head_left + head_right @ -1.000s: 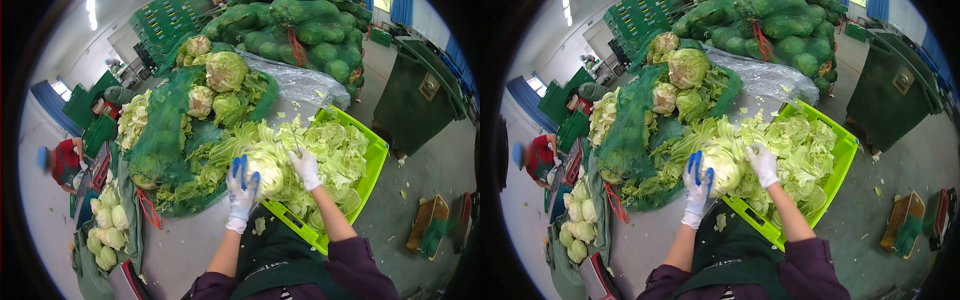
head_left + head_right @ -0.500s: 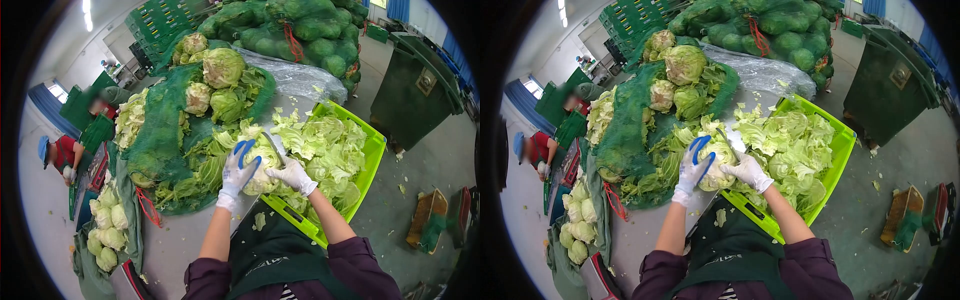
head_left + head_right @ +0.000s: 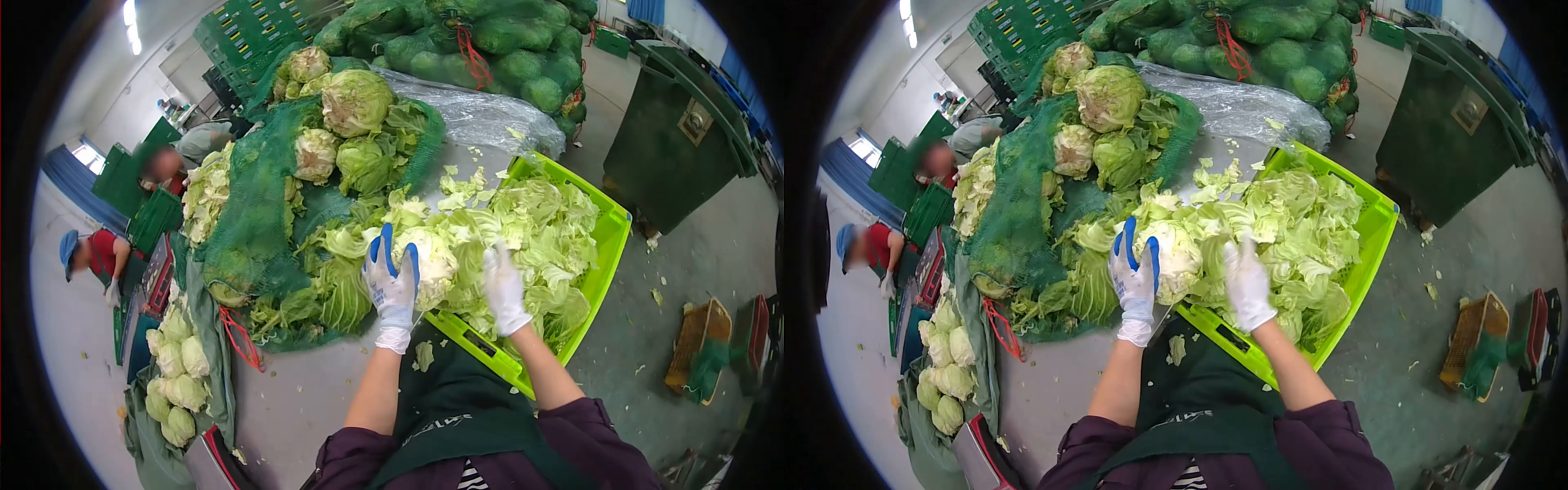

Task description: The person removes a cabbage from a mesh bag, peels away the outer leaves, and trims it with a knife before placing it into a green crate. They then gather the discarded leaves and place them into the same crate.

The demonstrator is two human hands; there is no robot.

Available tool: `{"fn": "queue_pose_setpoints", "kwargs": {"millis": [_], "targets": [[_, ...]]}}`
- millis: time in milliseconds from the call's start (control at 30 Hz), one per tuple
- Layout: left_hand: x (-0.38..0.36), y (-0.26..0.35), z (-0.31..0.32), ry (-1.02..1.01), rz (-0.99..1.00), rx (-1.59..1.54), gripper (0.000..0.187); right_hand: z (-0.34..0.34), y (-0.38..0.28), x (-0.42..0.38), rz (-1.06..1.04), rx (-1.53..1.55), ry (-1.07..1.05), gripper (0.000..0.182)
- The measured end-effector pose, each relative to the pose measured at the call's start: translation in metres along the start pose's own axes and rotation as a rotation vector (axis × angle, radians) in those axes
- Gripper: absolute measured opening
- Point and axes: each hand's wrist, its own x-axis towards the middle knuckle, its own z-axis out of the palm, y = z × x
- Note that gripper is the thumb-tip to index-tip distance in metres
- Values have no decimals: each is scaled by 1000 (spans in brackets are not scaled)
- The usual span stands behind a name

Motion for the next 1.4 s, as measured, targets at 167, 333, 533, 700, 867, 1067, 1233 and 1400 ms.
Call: {"fn": "queue_pose_setpoints", "kwargs": {"millis": [167,333,533,700,867,1067,1233,1400], "targets": [[11,4,-12,-155,-31,121,45,36,-27,-48,40,5,-211,70],[-2,13,-5,-45,-77,205,42,53,-29,-34,32,-148,-135,63],[2,1,5,13,-97,172,44,53,-30,-7,22,-201,-121,55],[12,-3,15,-4,-149,218,44,48,-27,20,95,-16,-176,59],[13,13,8,-28,-197,236,37,69,18,49,327,91,-231,68],[-18,-45,1,62,-46,-307,40,48,18,44,461,357,-319,45],[-12,-66,-24,-100,-318,-850,42,64,34,26,562,738,-291,24],[35,-84,-9,-329,-355,-1099,43,56,12,49,478,810,-160,22]]}}
